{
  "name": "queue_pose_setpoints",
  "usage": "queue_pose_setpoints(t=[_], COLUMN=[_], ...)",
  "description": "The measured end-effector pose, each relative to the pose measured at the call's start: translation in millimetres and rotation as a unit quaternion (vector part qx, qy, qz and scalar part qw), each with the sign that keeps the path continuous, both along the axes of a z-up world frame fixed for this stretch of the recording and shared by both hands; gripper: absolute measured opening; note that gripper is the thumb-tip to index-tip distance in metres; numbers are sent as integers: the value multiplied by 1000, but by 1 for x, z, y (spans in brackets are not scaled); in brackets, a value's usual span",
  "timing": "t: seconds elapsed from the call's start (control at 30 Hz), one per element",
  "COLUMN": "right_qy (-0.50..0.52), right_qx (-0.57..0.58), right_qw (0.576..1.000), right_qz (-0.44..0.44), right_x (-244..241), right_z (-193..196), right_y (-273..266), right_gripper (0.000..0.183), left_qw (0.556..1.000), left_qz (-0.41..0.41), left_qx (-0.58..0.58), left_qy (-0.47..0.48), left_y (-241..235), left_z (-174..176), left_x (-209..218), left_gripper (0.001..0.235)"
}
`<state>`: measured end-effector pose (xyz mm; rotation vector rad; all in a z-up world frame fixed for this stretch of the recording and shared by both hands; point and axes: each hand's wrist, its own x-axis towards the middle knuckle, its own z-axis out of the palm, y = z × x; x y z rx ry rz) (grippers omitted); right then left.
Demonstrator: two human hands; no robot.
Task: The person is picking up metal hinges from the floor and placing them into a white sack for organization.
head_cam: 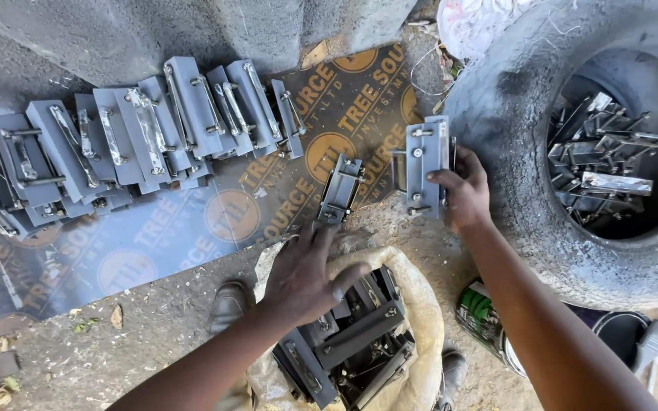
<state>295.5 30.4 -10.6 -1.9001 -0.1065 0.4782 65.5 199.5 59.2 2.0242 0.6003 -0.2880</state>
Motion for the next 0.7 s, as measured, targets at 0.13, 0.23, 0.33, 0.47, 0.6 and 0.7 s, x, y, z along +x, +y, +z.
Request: queue_pose_setpoints(t=[0.13, 0.23, 0.33, 0.47, 0.6, 0.7], right_qy=[247, 323, 350, 270, 313, 236], right_qx=[217, 259, 216, 249, 175, 41], right_qw=[941, 906, 906, 924, 933, 971], right_qz=[-82, -89, -100, 102, -36, 2], right_x=[-33, -58, -83, -124, -161, -177], right_z=[78, 120, 139, 165, 158, 156], right_y=[13, 25, 11, 13, -7, -3], right_gripper=[24, 12, 20, 82, 79, 41], left_qw=[983, 990, 985, 956, 922, 793], left_qz=[-130, -74, 47, 64, 149, 296], left_qx=[123, 118, -2, -249, -280, -513], left_qy=[41, -16, -166, -142, -221, -142], left_y=[-9, -2, -15, -32, -49, -49], left_z=[-8, 1, 33, 85, 51, 37], left_x=[-7, -5, 2, 13, -2, -6], left_gripper=[64, 54, 57, 89, 58, 47])
